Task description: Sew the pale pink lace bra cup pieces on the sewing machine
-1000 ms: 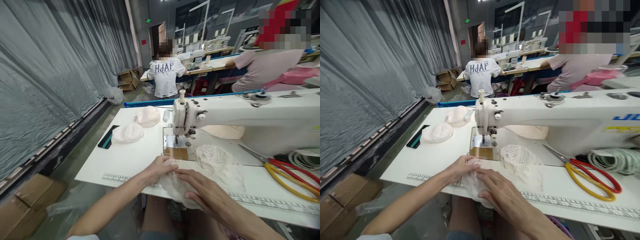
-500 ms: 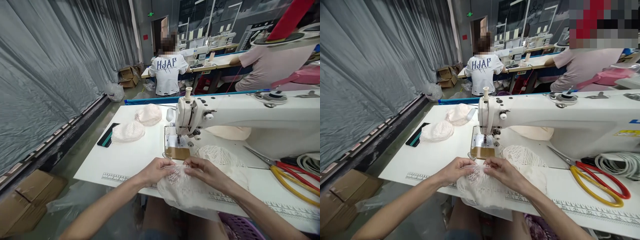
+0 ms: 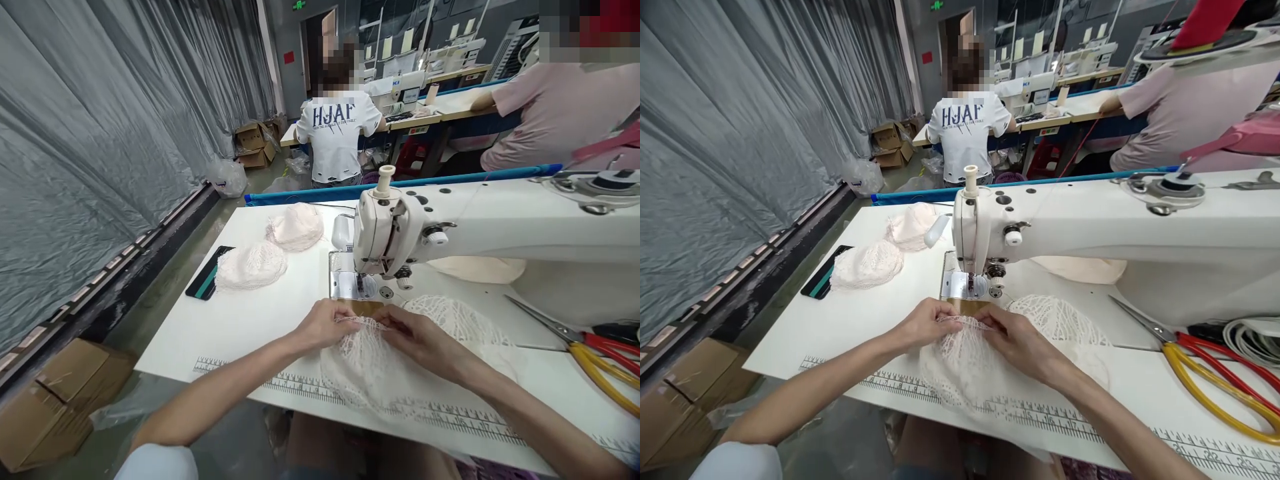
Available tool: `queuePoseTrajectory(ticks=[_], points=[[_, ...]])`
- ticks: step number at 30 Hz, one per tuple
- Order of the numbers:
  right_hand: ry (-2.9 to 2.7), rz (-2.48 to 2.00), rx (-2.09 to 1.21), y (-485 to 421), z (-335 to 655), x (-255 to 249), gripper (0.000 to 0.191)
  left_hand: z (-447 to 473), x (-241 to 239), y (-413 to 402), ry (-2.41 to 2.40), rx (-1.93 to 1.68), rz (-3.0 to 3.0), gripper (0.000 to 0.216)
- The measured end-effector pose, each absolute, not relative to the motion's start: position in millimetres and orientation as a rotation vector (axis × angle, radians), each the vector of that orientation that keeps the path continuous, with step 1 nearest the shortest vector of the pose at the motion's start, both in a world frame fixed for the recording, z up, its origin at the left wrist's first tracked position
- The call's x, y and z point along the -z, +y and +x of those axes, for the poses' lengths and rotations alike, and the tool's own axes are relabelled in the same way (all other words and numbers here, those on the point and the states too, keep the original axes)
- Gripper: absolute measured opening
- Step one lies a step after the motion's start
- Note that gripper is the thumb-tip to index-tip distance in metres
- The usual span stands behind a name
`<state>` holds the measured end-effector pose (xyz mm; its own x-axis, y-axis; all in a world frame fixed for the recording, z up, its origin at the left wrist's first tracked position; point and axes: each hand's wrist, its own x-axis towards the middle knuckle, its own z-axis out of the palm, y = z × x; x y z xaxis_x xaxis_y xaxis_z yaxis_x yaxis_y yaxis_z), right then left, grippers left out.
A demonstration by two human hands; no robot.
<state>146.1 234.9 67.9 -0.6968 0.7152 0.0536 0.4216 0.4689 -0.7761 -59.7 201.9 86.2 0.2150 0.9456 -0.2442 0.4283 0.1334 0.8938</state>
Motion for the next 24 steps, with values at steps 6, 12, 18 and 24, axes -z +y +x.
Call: queuePoseTrajectory(ticks=[6, 12, 18, 24], points=[[-2.453, -1.255, -0.425, 253, 188, -60, 0.023, -50, -78, 221, 1.415, -0.555, 1.289, 0.022], [-2.555, -0.946, -0.366, 257, 165, -69, 0.033, -46, -77, 222, 1.330, -0.563, 1.352, 0.021], [-2.506, -0.918, -0.815, 259, 145, -67, 0.029, -48, -85, 218, 1.332, -0.508, 1.504, 0.022], [-2.500, -0.987, -0.525, 256, 140, -54, 0.021, -56, -89, 214, 1.507, -0.509, 1.889, 0.024]])
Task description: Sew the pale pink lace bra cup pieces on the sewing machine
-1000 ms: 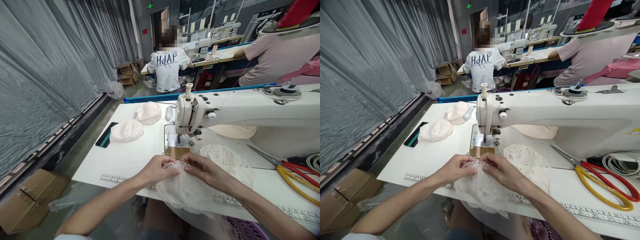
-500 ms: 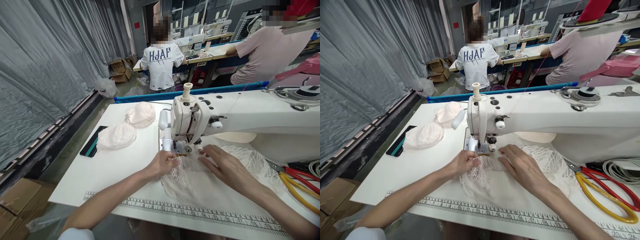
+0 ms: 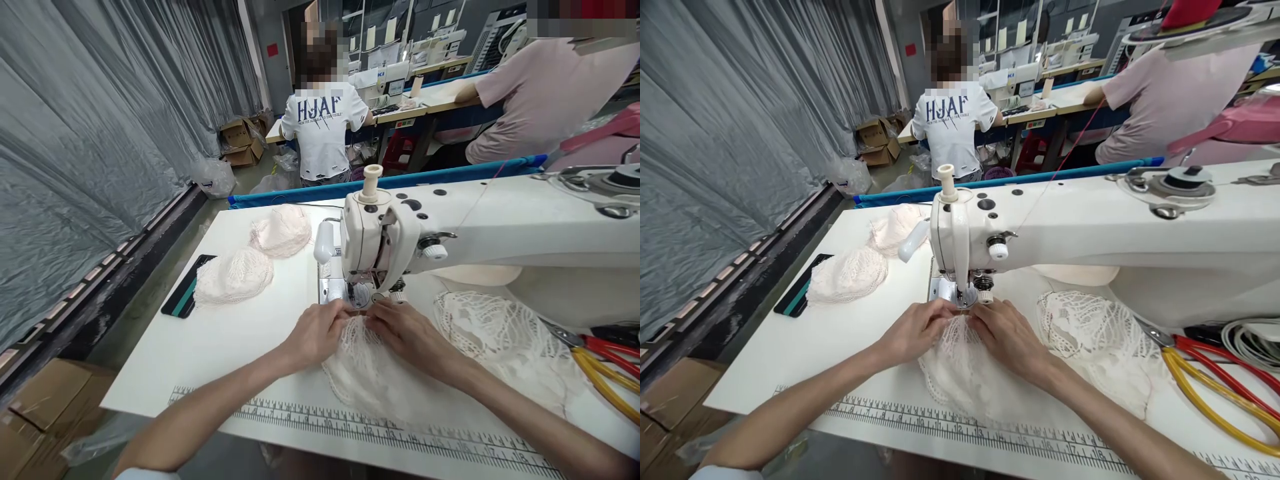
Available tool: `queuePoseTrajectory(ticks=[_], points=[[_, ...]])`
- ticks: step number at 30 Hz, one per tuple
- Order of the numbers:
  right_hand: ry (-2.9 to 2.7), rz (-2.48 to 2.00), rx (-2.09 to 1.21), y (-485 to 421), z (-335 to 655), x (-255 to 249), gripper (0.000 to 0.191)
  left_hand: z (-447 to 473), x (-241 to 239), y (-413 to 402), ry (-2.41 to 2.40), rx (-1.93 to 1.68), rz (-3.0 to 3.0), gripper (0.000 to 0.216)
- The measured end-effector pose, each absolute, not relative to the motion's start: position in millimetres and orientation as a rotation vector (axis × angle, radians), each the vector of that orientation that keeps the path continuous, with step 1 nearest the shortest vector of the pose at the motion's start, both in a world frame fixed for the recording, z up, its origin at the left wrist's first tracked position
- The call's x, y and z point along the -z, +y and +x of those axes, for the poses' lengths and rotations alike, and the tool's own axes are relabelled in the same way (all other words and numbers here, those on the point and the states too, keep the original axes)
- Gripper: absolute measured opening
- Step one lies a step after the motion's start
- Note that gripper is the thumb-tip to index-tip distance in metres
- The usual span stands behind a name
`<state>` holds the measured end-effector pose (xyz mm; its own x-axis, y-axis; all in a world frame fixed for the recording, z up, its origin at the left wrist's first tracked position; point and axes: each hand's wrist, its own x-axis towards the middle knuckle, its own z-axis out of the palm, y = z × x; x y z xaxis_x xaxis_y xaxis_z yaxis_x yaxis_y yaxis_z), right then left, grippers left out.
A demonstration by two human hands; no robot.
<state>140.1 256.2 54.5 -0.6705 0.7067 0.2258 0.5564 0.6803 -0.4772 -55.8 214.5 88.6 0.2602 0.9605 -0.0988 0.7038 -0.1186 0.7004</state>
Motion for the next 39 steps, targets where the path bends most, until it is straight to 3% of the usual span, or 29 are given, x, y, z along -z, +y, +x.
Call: queuePoseTrajectory(ticks=[5, 10, 15, 21, 27, 32, 39], points=[[-2.505, -0.999, -0.359, 255, 133, -46, 0.023, -52, -77, 205, 1.539, -0.806, 2.584, 0.025], [-2.490, -1.033, -0.205, 253, 131, -45, 0.022, -52, -57, 203, 1.407, -0.691, 2.823, 0.016], [-2.449, -0.879, 0.201, 240, 136, -52, 0.021, -55, -57, 204, 1.423, -0.511, 2.868, 0.018], [-2.534, -0.685, 0.024, 231, 144, -51, 0.015, -57, -64, 208, 1.409, -0.467, 2.917, 0.022], [-2.523, -0.739, 0.256, 259, 145, -45, 0.025, -63, -64, 239, 1.565, -0.267, 2.933, 0.021], [-2.521, -0.678, 0.311, 279, 145, -44, 0.027, -67, -60, 263, 1.688, -0.311, 2.894, 0.018], [-2.641, -0.603, -0.063, 258, 155, -53, 0.046, -70, -63, 237, 1.382, -0.603, 2.869, 0.016]])
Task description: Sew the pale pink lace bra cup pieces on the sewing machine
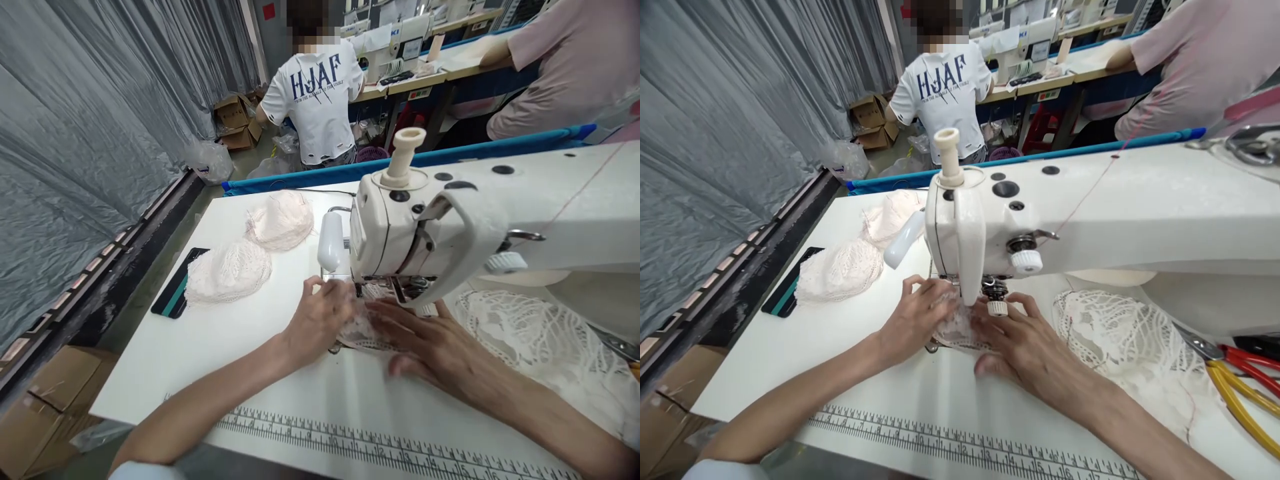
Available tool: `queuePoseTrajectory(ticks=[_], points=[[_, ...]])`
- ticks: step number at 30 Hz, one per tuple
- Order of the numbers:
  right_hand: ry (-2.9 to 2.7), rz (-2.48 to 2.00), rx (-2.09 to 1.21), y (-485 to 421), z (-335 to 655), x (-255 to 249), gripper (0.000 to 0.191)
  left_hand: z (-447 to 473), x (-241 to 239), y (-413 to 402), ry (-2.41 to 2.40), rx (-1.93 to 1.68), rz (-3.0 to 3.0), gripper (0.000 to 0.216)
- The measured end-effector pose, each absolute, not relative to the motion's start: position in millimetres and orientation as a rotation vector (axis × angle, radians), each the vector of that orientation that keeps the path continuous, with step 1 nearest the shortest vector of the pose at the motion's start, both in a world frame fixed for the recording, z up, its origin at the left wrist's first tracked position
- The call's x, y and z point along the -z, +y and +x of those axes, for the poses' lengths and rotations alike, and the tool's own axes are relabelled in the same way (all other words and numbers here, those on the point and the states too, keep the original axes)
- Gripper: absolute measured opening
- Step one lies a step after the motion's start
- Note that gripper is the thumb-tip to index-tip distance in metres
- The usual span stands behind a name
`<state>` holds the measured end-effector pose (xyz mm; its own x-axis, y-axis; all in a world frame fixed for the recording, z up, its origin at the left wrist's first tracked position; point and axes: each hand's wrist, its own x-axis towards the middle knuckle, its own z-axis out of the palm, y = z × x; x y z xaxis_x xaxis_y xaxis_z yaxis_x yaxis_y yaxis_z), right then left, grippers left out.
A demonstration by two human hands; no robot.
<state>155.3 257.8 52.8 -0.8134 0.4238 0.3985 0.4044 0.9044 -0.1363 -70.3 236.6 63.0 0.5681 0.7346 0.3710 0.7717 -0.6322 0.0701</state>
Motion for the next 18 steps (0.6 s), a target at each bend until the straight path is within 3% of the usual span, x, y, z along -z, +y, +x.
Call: queuePoseTrajectory(ticks=[3, 7, 13, 18], points=[[-2.633, -0.555, -0.087, 242, 152, -56, 0.055, -69, -63, 217, -1.140, 0.673, -2.861, 0.022], [-2.535, -0.585, 0.085, 232, 142, -54, 0.021, -67, -57, 207, -1.093, 0.715, -2.743, 0.010], [-2.423, -0.613, 0.160, 238, 136, -57, 0.019, -66, -56, 213, -1.110, 0.808, -2.601, 0.020], [-2.407, -0.636, 0.118, 239, 133, -60, 0.016, -64, -57, 219, -1.219, 0.570, -2.654, 0.014]])
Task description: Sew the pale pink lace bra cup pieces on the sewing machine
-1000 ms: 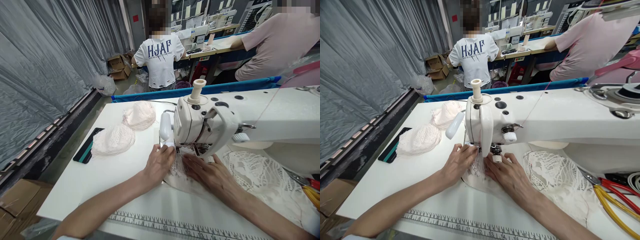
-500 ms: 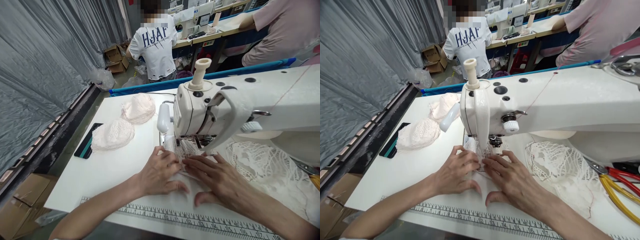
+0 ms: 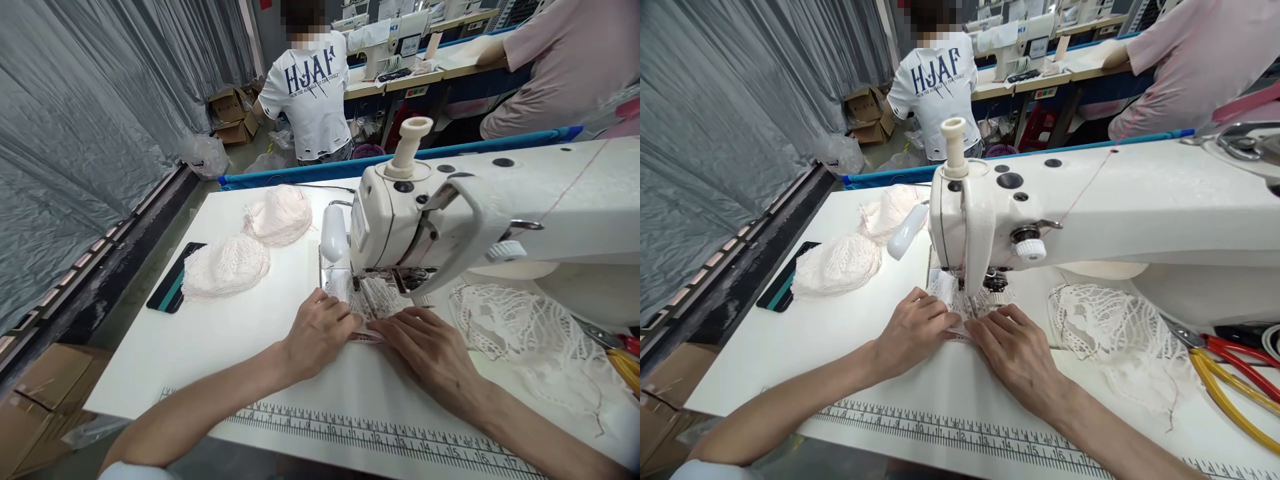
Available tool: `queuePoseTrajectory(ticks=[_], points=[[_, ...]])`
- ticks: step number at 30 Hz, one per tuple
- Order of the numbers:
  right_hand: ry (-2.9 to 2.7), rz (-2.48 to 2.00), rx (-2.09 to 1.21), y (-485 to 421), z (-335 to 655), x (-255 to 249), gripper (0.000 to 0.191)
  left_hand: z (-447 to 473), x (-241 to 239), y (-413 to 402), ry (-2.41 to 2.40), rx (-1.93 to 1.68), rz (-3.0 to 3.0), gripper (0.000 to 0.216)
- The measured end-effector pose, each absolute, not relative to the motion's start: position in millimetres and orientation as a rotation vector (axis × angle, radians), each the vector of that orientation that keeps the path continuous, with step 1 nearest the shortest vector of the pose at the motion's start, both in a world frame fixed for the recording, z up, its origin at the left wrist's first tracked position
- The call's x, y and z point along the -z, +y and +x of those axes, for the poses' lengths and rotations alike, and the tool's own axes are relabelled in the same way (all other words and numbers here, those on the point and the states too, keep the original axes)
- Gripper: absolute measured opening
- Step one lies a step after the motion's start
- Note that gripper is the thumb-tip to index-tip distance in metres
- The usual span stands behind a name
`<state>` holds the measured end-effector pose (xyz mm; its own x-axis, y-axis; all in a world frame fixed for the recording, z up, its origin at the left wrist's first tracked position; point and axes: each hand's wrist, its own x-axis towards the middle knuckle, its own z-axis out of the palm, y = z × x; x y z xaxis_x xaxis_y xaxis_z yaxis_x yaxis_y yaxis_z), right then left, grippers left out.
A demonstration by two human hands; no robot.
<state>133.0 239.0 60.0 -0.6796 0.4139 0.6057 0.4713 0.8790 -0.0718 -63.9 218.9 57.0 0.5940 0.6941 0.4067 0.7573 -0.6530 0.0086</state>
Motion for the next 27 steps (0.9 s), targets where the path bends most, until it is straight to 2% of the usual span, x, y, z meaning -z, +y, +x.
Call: queuePoseTrajectory(ticks=[3, 9, 14, 21, 27], points=[[-2.406, -0.643, 0.088, 235, 132, -57, 0.017, -65, -58, 218, -1.226, 0.490, -2.697, 0.015], [-2.425, -0.718, -0.071, 227, 136, -47, 0.016, -70, -59, 208, -1.211, 0.600, -2.721, 0.009], [-2.412, -0.708, -0.223, 227, 137, -48, 0.013, -71, -61, 206, -1.185, 0.681, -2.714, 0.013], [-2.434, -0.699, -0.210, 230, 135, -48, 0.016, -69, -62, 206, -1.178, 0.674, -2.735, 0.010], [-2.454, -0.569, -0.296, 226, 141, -46, 0.013, -68, -65, 204, -1.107, 0.661, -2.746, 0.016]])
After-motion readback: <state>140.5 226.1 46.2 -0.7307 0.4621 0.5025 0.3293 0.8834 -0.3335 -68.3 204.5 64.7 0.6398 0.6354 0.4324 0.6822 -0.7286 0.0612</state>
